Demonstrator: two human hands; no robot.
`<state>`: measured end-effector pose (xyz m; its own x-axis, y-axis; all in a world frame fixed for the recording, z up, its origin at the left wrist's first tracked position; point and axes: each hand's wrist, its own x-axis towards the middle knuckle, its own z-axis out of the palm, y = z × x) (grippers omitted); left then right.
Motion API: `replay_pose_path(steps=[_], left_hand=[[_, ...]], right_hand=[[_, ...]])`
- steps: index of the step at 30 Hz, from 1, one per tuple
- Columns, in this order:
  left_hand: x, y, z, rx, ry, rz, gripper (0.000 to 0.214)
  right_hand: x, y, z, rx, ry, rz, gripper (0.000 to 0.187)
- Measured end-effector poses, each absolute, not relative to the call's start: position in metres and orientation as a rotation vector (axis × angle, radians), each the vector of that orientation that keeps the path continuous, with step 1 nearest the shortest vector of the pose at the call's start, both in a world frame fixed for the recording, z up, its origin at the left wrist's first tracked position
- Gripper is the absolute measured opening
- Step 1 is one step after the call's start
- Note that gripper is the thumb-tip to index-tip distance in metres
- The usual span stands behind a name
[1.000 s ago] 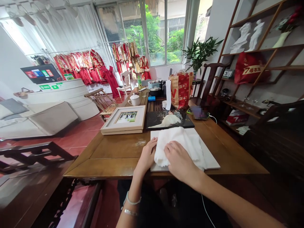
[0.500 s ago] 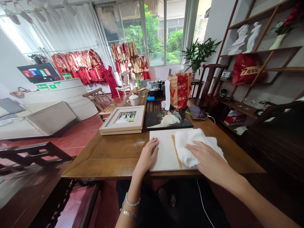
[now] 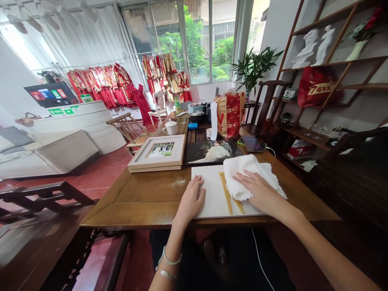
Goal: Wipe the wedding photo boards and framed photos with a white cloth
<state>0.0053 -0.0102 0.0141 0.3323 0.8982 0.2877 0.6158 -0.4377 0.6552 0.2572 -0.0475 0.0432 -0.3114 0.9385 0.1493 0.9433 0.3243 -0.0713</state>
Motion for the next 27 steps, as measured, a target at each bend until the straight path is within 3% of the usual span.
replay_pose_path(steps=[6, 9, 13, 18, 27], left_hand=[[0.009, -0.015, 0.014, 2.216, 1.368, 0.883, 0.032], [0.007, -0.014, 0.013, 2.212, 1.347, 0.915, 0.03], [0.006, -0.014, 0.013, 2.201, 1.326, 0.931, 0.03], [0.007, -0.015, 0.014, 2.204, 1.338, 0.911, 0.03], [0.007, -0.014, 0.016, 2.206, 1.339, 0.891, 0.031]], right_hand=[[0.284, -0.131, 0.037, -1.53, -2.477, 0.024, 0.091], [0.299, -0.146, 0.041, -1.532, -2.455, 0.201, 0.081], [0.313, -0.111, 0.048, -1.566, -2.383, 0.418, 0.062], [0.308, -0.04, 0.043, -1.598, -2.301, 0.255, 0.076], [0.289, 0.011, 0.048, -1.747, -2.333, 0.117, 0.075]])
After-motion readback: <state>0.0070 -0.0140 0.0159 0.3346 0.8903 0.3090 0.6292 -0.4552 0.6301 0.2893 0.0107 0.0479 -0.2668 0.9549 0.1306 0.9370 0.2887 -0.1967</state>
